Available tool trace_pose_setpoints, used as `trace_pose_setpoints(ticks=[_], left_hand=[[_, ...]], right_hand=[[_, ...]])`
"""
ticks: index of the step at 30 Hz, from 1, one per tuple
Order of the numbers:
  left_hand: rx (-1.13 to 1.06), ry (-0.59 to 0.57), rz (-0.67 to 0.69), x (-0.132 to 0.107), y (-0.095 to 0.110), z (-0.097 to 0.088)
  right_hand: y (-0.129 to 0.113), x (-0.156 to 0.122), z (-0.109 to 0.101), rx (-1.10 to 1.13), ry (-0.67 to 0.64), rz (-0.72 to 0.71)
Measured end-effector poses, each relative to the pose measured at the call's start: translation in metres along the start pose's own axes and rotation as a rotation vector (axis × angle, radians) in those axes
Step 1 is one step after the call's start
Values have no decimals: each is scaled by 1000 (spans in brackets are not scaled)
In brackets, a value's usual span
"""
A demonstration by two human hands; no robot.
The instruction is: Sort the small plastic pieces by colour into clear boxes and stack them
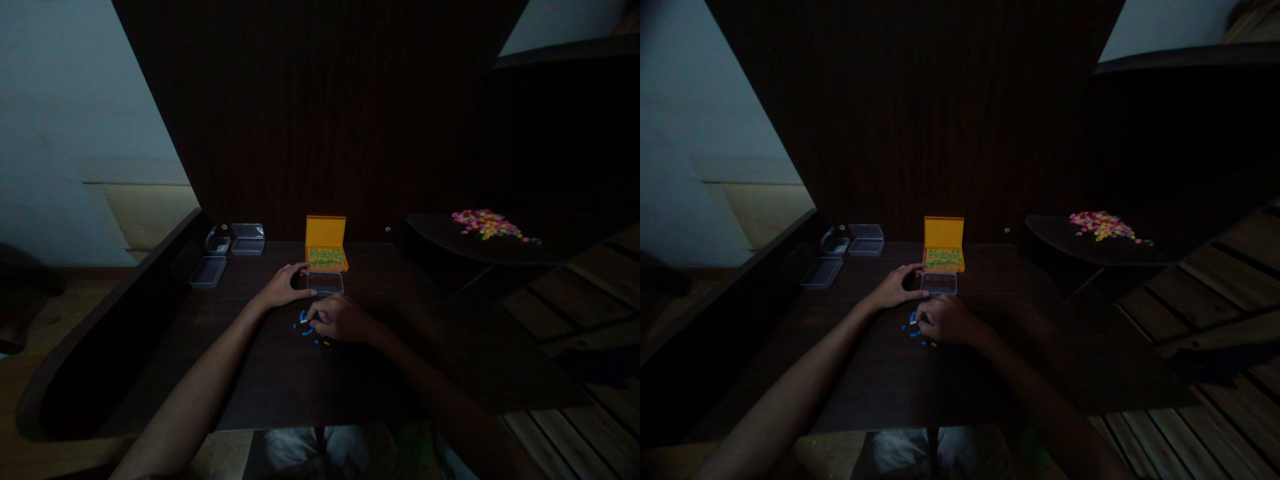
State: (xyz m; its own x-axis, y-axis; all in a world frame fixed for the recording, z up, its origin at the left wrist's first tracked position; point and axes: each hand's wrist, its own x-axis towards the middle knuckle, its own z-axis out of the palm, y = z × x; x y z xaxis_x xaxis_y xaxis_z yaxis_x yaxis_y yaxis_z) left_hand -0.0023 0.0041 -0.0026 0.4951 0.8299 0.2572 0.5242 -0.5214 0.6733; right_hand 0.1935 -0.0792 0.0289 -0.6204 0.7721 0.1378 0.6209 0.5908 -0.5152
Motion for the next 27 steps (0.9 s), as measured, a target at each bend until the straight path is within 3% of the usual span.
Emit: trace_pose_setpoints(ticks=[7,11,14,21,27], left_hand=[[12,-7,-7,1,-2,0],[-10,-9,-8,1,0,1],[-23,-14,-5,0,1,1],[-14,-15,-27,0,4,0],[-18,-16,-32,0,2,0]], right_hand=[[13,8,-8,592,79,286],[24,8,-13,731,115,345],[33,8,-16,689,159,311],[48,13,-20,358,295,242],[50,27,-33,130,248,111]])
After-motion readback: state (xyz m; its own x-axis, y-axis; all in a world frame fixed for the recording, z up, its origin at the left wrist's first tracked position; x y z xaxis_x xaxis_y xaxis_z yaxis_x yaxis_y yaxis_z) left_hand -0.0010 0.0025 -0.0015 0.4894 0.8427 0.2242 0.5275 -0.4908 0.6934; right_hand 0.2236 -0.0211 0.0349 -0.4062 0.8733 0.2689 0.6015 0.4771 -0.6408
